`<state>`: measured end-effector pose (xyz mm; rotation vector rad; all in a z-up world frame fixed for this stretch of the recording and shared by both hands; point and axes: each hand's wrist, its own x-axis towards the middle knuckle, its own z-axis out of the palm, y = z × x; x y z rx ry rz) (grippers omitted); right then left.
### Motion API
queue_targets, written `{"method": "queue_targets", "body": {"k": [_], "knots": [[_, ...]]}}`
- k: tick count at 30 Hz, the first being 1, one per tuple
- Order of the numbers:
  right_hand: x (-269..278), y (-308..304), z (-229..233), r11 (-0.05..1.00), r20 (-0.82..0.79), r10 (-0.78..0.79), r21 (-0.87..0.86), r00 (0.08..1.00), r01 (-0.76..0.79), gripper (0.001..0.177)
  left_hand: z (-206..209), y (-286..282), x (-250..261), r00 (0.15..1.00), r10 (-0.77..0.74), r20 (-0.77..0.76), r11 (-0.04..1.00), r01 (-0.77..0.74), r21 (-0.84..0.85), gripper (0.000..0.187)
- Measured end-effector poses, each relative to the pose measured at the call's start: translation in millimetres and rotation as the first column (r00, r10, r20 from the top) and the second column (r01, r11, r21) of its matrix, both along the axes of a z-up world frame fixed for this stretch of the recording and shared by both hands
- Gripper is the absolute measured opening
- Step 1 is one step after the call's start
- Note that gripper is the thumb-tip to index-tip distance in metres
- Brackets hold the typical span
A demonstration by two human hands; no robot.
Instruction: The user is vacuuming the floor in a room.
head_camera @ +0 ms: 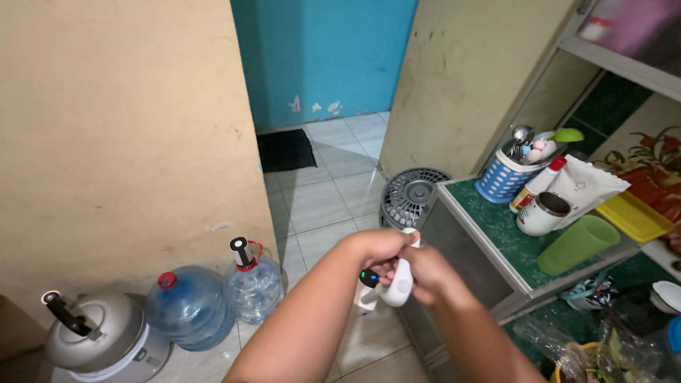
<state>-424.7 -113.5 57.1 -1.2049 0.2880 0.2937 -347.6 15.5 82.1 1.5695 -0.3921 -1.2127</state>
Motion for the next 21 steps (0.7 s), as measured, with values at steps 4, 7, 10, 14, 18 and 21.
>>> {"method": "queue_targets", "body": {"k": [4,7,10,14,18,21], "knots": [[-2,14,8,0.995,-0.03,-0.096,-0.005,0.995,0.095,0.026,-1,-3,5,0.999,-0.035,0.035,0.992,0.03,0.119,0.066],[0,17,12,0.985,-0.06,-0.169,-0.034,0.984,0.168,0.027,-9,-8,17,0.994,-0.095,0.05,0.995,0.093,0.047,0.065],[4,14,7,0.984,-0.032,-0.178,-0.027,0.984,0.177,0.028,-4,-9,20,0.988,-0.15,0.043,0.988,0.148,0.046,0.063],[8,15,14,0.981,0.051,-0.193,0.028,0.98,0.192,0.025,6,-15,26,0.978,-0.176,0.11,0.98,0.164,0.109,0.066],[12,27,27,0.944,0.03,-0.323,0.088,0.946,0.319,0.023,1,-23,39,0.956,-0.233,0.176,0.965,0.205,0.164,0.061],[20,22,11,0.941,0.042,-0.333,0.087,0.942,0.328,0.023,8,-21,36,0.966,-0.203,0.159,0.968,0.173,0.182,0.056]]}}
